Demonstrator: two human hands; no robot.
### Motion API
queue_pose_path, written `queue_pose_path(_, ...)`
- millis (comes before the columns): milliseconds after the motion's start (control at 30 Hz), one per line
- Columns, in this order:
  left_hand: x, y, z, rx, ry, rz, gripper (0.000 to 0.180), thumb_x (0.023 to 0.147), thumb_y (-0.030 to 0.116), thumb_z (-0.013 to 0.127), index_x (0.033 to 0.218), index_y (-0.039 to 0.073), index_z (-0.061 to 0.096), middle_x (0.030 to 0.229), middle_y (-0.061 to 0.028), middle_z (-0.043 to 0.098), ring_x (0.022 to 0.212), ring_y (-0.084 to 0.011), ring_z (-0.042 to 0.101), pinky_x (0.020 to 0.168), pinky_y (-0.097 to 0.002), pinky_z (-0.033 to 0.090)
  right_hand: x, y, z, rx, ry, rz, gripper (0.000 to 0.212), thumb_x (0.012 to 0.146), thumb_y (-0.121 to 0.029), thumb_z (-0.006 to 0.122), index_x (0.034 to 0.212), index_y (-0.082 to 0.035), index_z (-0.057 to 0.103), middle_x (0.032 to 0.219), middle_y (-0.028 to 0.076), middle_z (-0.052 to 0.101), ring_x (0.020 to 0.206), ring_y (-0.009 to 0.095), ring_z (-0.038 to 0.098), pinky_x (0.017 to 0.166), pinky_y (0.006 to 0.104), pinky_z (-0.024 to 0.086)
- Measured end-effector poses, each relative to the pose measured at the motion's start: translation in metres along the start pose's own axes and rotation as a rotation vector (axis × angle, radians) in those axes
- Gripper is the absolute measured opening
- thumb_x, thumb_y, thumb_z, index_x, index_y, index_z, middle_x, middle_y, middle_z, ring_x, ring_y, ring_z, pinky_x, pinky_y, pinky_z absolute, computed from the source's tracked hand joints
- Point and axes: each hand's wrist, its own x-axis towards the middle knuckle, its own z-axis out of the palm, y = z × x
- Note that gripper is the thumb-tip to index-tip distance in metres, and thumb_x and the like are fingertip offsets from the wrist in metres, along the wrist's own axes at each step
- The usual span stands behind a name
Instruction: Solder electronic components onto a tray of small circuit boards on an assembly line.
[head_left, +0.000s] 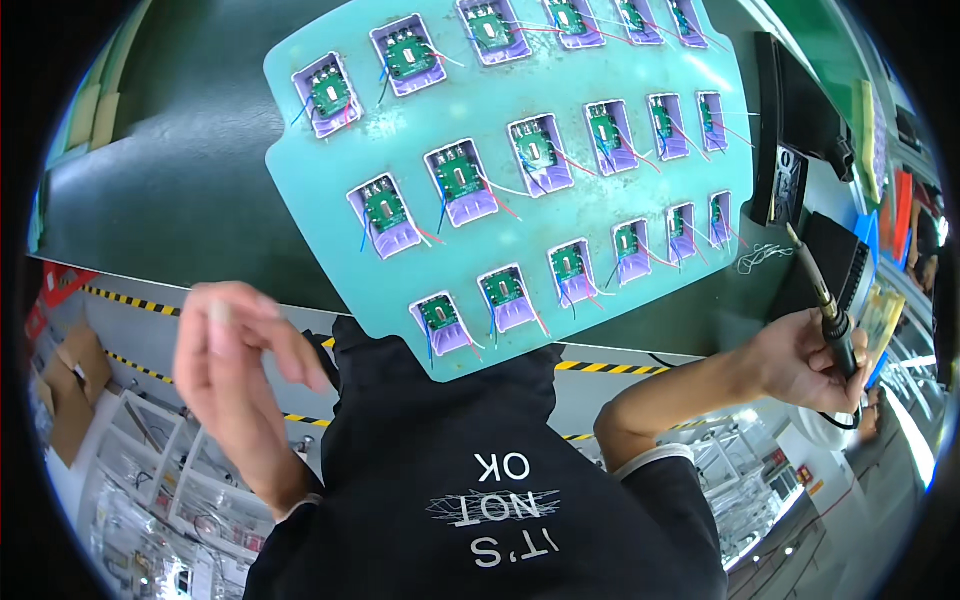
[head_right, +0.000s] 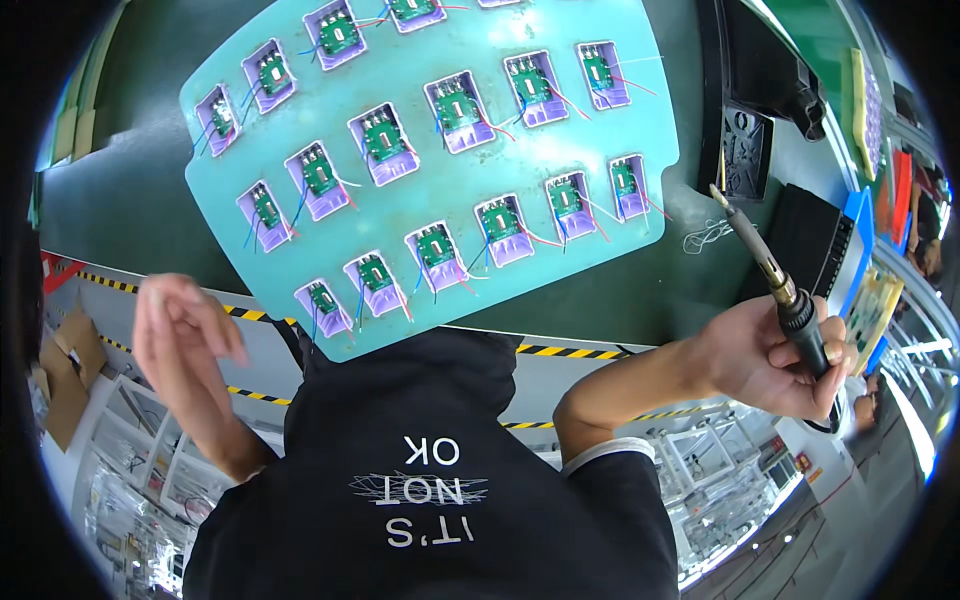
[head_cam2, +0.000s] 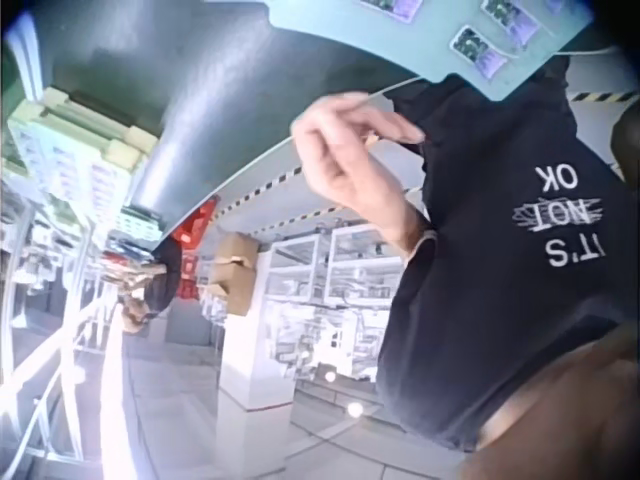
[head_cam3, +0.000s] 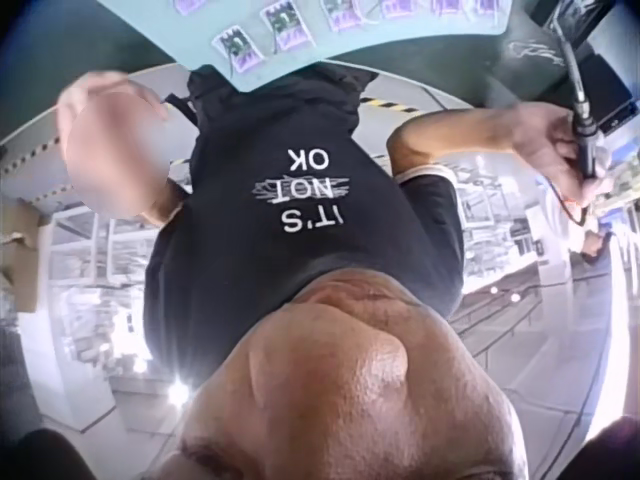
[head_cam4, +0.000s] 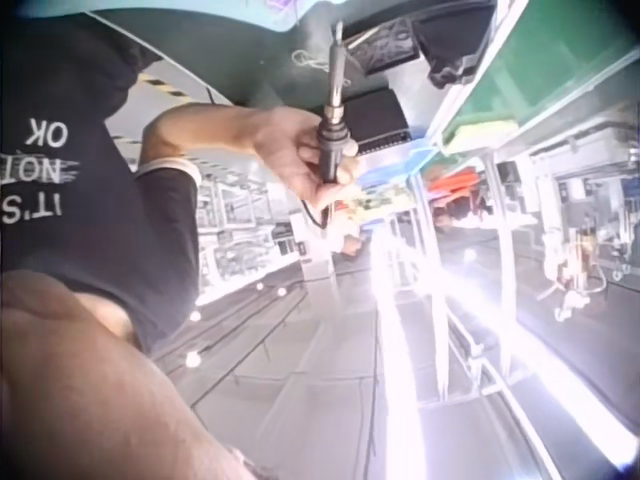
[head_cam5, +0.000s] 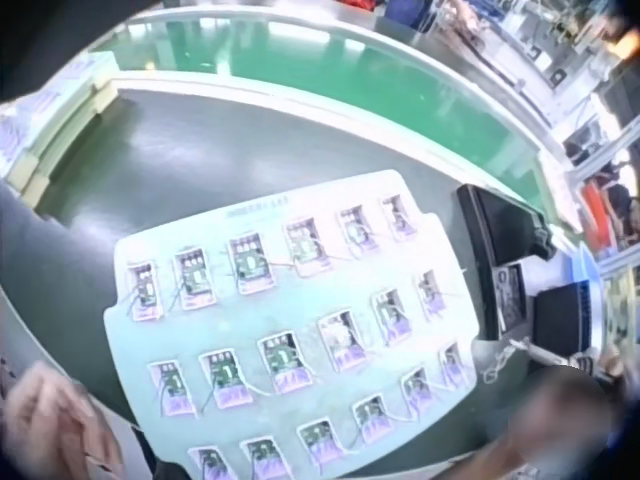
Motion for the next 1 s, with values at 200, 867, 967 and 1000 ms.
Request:
queue_pose_path(200, 0.002, 0.016, 0.031, 0.024, 0.036, -0.273, 0.039, 0.095, 0.021, 0.034, 0.123, -0.006, 0.031, 0.069, -0.0158, 0.057, 0.046, -0.0207, 0.057, 0.04, -0.0248, 0.046, -0.004, 0.001, 0.008, -0.015, 0.118, -0.003, 0.021, 0.074, -0.022, 0.052, 0.059, -0.011, 0.042, 0.046, -0.004, 0.022, 0.041, 0.007, 0.019, 0.042, 0.0197, 0.02)
queue_pose_path(867, 0.037, 0.042, 0.038, 0.113, -0.18, -0.583, 0.037, 0.095, 0.032, 0.04, 0.097, -0.004, 0.045, 0.062, -0.0093, 0.053, 0.036, -0.0154, 0.05, 0.031, -0.0226, 0.036, -0.005, 0.0, -0.005, 0.176, -0.019, 0.054, 0.013, 0.072, -0.018, 0.05, 0.064, -0.008, 0.047, 0.044, -0.003, 0.027, 0.042, 0.006, 0.017, 0.047, 0.0239, 0.017)
queue_pose_path(967, 0.042, 0.048, 0.036, 0.104, -0.233, -0.626, 0.038, 0.095, 0.034, 0.04, 0.097, -0.004, 0.046, 0.062, -0.0074, 0.053, 0.036, -0.0134, 0.049, 0.03, -0.0215, 0.032, -0.001, 0.0, -0.012, 0.223, -0.032, 0.037, 0.014, 0.073, -0.017, 0.049, 0.064, -0.008, 0.047, 0.043, -0.002, 0.027, 0.042, 0.006, 0.017, 0.048, 0.024, 0.017)
queue_pose_path(1000, 0.043, 0.048, 0.036, 0.1, -0.237, -0.618, 0.038, 0.095, 0.034, 0.04, 0.097, -0.004, 0.046, 0.062, -0.0074, 0.053, 0.036, -0.0134, 0.049, 0.03, -0.0215, 0.032, -0.002, -0.001, -0.009, 0.221, -0.039, 0.028, 0.015, 0.075, -0.016, 0.048, 0.064, -0.007, 0.047, 0.043, -0.002, 0.027, 0.041, 0.006, 0.017, 0.047, 0.0243, 0.017)
